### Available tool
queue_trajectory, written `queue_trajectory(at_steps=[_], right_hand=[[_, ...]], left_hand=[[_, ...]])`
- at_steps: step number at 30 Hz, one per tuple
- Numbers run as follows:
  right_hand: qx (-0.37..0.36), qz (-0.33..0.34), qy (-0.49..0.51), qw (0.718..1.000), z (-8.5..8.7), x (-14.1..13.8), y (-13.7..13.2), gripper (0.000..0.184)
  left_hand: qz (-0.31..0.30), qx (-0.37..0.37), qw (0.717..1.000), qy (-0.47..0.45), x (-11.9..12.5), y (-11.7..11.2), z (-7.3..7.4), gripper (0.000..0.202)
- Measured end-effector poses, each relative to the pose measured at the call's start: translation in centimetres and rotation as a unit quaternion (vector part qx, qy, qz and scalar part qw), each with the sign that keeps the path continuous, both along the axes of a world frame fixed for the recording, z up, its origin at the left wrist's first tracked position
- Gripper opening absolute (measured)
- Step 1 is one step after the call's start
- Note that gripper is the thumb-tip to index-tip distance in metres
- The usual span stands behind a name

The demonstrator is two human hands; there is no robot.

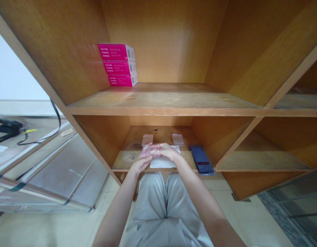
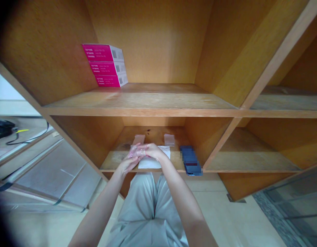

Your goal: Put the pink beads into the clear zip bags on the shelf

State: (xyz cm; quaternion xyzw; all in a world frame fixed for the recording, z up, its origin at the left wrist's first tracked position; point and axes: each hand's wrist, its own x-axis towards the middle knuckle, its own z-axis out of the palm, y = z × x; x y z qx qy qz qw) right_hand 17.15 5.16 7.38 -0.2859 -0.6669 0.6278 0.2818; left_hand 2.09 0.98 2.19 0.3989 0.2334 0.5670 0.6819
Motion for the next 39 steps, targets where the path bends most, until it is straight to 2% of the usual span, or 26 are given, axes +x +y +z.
queue_trajectory(at_steps=[9, 15, 19, 22, 24, 27, 29, 34, 39], right_hand=[[-0.011, -0.023, 0.01, 1.0, -1.1, -0.3, 0.2, 0.043], [0.014, -0.008, -0.017, 1.0, -1.1, 0.4, 0.2, 0.03], [-0.044, -0.025, -0.004, 0.999, -1.4, 1.8, 0.8, 0.034], [-0.085, -0.077, 0.023, 0.993, -2.4, 2.3, 1.5, 0.035], [-0.095, -0.156, 0.046, 0.982, -3.3, 2.0, 1.9, 0.034], [-0.089, -0.297, 0.103, 0.945, -4.7, 1.1, 2.2, 0.033], [-0.072, -0.35, 0.141, 0.923, -5.4, 0.4, 2.3, 0.033], [-0.044, -0.385, 0.194, 0.901, -7.1, -1.3, 2.3, 0.035], [-0.062, -0.394, 0.235, 0.886, -8.7, -2.4, 2.9, 0.036]], left_hand=[[0.038, -0.008, 0.999, -0.003, 0.4, 0.3, -1.5, 0.066], [0.045, -0.013, 0.999, -0.013, 0.3, 0.4, -1.0, 0.06], [0.053, -0.003, 0.998, -0.033, -0.4, 0.3, -0.6, 0.055], [0.069, -0.024, 0.997, -0.02, -1.0, 0.2, -0.4, 0.055], [0.072, -0.033, 0.997, -0.014, -1.3, 0.2, -0.3, 0.055], [0.066, -0.033, 0.997, -0.009, -1.7, 0.2, -0.3, 0.054], [0.066, -0.036, 0.997, 0.0, -1.8, 0.2, -0.3, 0.053], [0.068, -0.047, 0.997, 0.011, -1.7, 0.4, -0.4, 0.05], [0.071, -0.051, 0.996, 0.005, -1.6, 0.7, -0.7, 0.051]])
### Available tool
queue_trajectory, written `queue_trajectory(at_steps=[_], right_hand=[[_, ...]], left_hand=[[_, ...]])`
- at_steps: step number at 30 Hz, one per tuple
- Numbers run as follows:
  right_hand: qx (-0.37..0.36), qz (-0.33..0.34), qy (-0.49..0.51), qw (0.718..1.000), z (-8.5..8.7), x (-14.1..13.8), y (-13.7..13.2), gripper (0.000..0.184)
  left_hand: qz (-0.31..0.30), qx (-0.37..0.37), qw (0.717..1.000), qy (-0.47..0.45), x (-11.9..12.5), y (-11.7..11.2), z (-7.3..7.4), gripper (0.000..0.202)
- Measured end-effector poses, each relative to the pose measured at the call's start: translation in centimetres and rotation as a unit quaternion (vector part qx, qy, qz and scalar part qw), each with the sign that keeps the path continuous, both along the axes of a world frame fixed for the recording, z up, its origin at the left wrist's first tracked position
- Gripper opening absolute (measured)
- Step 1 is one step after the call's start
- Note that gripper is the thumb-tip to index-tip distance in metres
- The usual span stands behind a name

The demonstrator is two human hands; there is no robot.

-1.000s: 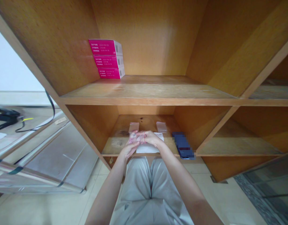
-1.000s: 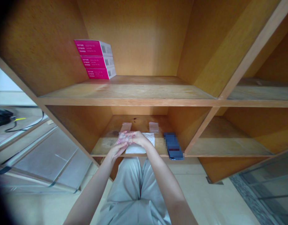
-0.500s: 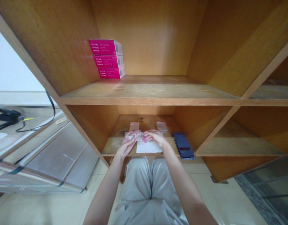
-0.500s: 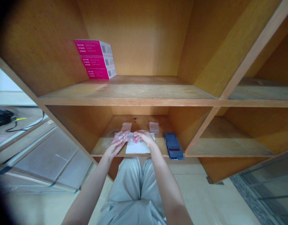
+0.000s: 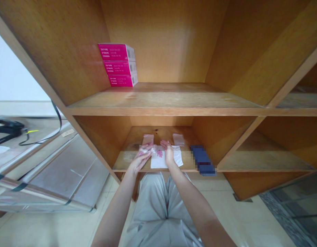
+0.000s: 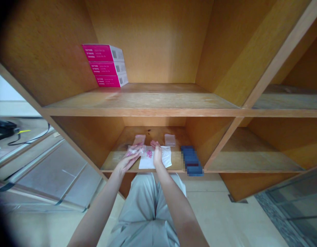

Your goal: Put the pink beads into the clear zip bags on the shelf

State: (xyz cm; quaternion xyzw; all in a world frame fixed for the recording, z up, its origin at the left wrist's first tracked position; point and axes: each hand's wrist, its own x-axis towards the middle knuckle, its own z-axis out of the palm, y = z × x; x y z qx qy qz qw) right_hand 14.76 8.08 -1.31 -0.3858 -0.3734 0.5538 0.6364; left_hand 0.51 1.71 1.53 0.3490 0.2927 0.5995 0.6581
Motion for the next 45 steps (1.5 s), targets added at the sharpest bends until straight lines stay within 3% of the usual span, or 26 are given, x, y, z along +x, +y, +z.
queue_trajectory(at_steps=[7, 12, 16, 24, 31, 45], right_hand=[[-0.015, -0.002, 0.124, 0.992, -0.7, -0.6, 0.7, 0.034], [-0.017, 0.009, 0.159, 0.987, -0.6, -0.7, 0.7, 0.036], [-0.032, 0.015, 0.142, 0.989, -0.9, -0.9, 0.7, 0.038], [-0.041, 0.0, 0.041, 0.998, -1.5, -1.5, 0.8, 0.044], [-0.029, -0.017, -0.034, 0.999, -2.4, -1.5, 1.3, 0.05], [-0.044, -0.018, 0.065, 0.997, -1.3, -1.2, 0.7, 0.042]], left_hand=[[0.007, -0.035, 0.999, 0.006, 0.4, 1.0, -0.7, 0.052], [-0.015, -0.03, 0.999, 0.034, 1.1, 1.2, -0.3, 0.049], [-0.015, 0.003, 0.997, 0.071, 1.7, 1.5, -0.5, 0.048], [0.014, 0.035, 0.987, 0.157, 2.1, 2.8, -2.5, 0.045], [0.031, 0.04, 0.983, 0.174, 2.4, 2.6, -2.6, 0.047], [0.038, 0.056, 0.98, 0.189, 2.7, 2.6, -2.2, 0.049]])
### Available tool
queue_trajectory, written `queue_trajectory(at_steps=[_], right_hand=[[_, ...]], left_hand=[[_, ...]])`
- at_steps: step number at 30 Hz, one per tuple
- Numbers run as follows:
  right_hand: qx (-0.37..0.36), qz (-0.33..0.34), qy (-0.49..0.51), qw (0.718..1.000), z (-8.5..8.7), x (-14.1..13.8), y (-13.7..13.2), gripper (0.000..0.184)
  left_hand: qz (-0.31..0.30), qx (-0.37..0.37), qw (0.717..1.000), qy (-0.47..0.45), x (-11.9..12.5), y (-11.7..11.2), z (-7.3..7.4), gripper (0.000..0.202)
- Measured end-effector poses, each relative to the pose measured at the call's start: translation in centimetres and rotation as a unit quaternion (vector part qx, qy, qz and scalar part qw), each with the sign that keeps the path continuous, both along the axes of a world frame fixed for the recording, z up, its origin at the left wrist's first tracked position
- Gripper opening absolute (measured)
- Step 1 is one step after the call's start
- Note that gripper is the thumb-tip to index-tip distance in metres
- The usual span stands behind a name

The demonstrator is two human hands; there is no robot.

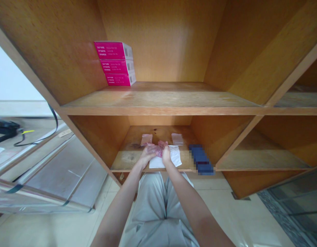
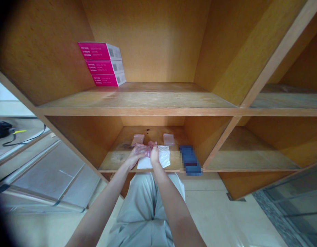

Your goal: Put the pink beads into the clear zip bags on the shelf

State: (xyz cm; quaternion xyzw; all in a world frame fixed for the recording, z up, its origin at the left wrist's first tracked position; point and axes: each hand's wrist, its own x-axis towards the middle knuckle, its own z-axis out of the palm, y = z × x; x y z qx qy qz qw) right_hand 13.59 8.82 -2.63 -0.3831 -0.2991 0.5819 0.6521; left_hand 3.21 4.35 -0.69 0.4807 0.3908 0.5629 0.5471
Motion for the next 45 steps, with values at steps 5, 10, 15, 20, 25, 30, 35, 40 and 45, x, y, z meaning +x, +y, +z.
queue_trajectory(at_steps=[5, 10, 15, 20, 25, 30, 35, 40, 45], right_hand=[[0.006, 0.006, -0.012, 1.0, -0.3, 0.1, 0.2, 0.046], [0.006, 0.004, -0.012, 1.0, -0.5, 0.2, 0.2, 0.046], [0.007, 0.012, 0.004, 1.0, -0.2, 0.3, 0.2, 0.044], [0.004, 0.01, 0.015, 1.0, -0.1, 0.3, 0.1, 0.039], [0.007, 0.009, 0.017, 1.0, 0.1, 0.3, -0.1, 0.036], [0.007, 0.008, 0.017, 1.0, 0.3, 0.3, -0.2, 0.036], [0.007, 0.003, 0.017, 1.0, 0.1, 0.3, -0.1, 0.036], [0.017, 0.002, 0.008, 1.0, -0.2, 0.3, 0.2, 0.036], [0.016, 0.005, 0.001, 1.0, -0.6, 0.3, 0.4, 0.036]], left_hand=[[0.012, -0.005, 1.0, 0.017, 0.6, 0.2, 0.2, 0.058], [-0.001, 0.001, 1.0, -0.007, 1.0, 0.4, 0.3, 0.057], [-0.014, 0.009, 1.0, -0.008, 0.9, 0.5, 0.5, 0.05], [-0.016, 0.006, 1.0, -0.01, 1.1, 0.5, 0.7, 0.056], [-0.032, 0.014, 0.999, -0.005, 1.3, 0.9, 0.8, 0.059], [-0.018, 0.005, 1.0, 0.014, 1.2, 1.3, 0.6, 0.047], [-0.015, -0.002, 0.999, 0.039, 1.0, 1.4, 0.6, 0.038], [0.005, 0.006, 0.999, 0.049, 1.0, 1.3, 0.7, 0.038], [0.009, 0.021, 0.998, 0.063, 1.0, 1.5, 0.7, 0.036]])
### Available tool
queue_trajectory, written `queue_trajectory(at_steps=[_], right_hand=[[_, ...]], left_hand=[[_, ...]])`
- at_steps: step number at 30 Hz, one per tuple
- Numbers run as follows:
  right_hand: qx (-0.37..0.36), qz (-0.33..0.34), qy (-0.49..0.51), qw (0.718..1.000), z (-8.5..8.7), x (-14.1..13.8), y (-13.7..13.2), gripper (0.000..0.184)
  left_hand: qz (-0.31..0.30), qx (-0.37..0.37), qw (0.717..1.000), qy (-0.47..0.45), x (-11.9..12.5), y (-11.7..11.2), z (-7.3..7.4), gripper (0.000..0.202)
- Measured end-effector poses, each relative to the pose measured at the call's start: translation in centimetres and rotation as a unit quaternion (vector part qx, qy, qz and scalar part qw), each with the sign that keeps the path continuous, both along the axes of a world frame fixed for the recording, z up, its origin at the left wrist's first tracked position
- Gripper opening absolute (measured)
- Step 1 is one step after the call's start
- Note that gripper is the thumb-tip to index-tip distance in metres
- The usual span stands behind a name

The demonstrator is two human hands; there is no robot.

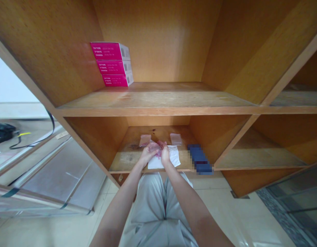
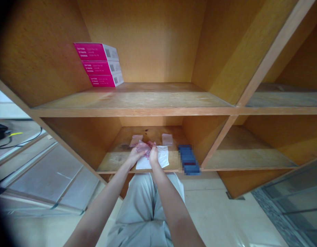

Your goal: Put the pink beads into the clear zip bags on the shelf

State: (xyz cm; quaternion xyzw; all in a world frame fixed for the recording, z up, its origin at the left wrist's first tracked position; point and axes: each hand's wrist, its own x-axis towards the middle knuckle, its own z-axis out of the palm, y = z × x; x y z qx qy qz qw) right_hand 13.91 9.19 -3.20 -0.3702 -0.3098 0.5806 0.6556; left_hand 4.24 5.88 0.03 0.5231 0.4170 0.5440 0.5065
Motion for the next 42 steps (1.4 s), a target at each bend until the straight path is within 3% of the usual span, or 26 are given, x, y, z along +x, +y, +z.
queue_trajectory(at_steps=[11, 23, 33, 42], right_hand=[[0.005, -0.002, 0.006, 1.0, 0.0, -0.1, -0.1, 0.037], [0.01, 0.017, 0.03, 0.999, 0.3, -0.1, -0.1, 0.038], [0.015, -0.016, 0.071, 0.997, 0.7, 0.0, 0.0, 0.027], [0.027, -0.03, 0.091, 0.995, 0.6, 0.4, 0.0, 0.027]], left_hand=[[-0.016, 0.024, 0.999, -0.03, -0.1, 0.0, -0.3, 0.028], [0.033, -0.019, 0.981, -0.189, 0.8, 1.0, -1.1, 0.033], [0.014, -0.111, 0.927, -0.358, 1.8, 1.9, -1.3, 0.019], [0.008, -0.132, 0.891, -0.434, 1.0, 1.0, 0.4, 0.022]])
